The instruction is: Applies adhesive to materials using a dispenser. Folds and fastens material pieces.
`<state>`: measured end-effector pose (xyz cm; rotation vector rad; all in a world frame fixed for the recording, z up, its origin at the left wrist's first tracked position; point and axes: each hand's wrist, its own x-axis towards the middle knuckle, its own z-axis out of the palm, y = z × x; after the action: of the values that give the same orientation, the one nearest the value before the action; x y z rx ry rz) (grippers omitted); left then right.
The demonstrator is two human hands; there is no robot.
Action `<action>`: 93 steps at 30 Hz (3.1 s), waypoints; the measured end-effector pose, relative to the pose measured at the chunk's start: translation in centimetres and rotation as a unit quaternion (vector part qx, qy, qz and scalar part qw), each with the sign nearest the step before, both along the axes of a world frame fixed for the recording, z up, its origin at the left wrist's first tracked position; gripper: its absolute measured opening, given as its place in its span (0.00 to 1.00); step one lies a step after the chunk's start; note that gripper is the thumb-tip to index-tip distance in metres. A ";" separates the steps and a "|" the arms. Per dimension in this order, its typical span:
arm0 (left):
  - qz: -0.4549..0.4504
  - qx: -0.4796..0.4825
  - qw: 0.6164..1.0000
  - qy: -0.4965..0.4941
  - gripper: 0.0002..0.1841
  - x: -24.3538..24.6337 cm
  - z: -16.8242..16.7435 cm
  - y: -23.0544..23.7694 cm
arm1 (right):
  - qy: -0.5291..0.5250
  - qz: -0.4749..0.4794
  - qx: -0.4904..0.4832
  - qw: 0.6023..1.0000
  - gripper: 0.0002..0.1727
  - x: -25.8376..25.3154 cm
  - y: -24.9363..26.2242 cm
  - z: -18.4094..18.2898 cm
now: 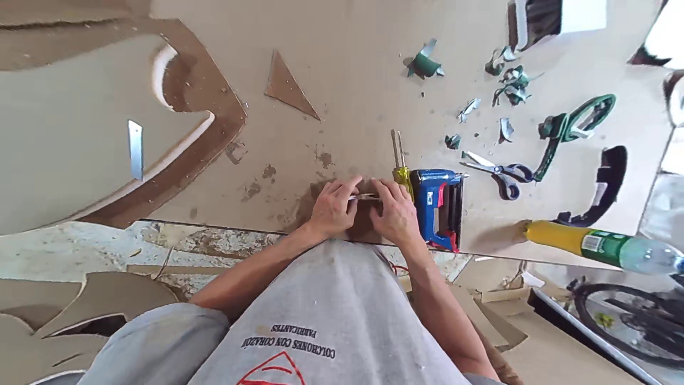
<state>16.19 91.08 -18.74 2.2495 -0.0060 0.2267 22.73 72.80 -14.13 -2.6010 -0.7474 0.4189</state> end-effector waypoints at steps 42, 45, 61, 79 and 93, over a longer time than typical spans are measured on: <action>-0.025 -0.414 0.906 -0.084 0.20 0.7 16.4 -5.1 | -0.163 -0.002 0.491 0.856 0.08 -2.1 -1.9 9.2; -0.034 -0.472 0.881 0.009 0.20 1.5 16.7 -4.6 | -0.130 -0.013 0.501 0.855 0.08 -1.8 -2.3 8.7; -0.008 -0.363 0.932 0.009 0.23 2.8 18.6 -4.2 | -0.154 -0.019 0.477 0.865 0.08 -0.8 -2.4 10.8; -0.010 -0.403 0.913 0.059 0.22 2.3 19.1 -3.2 | -0.134 0.021 0.472 0.871 0.08 -0.8 -3.0 11.2; 0.006 -0.336 0.941 -0.040 0.20 1.1 18.9 -4.5 | -0.108 0.056 0.491 0.863 0.08 0.1 -3.8 11.6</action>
<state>17.29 86.58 0.13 1.5585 0.0367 0.2764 22.82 69.03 -2.50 -1.6409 -0.8796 -0.2122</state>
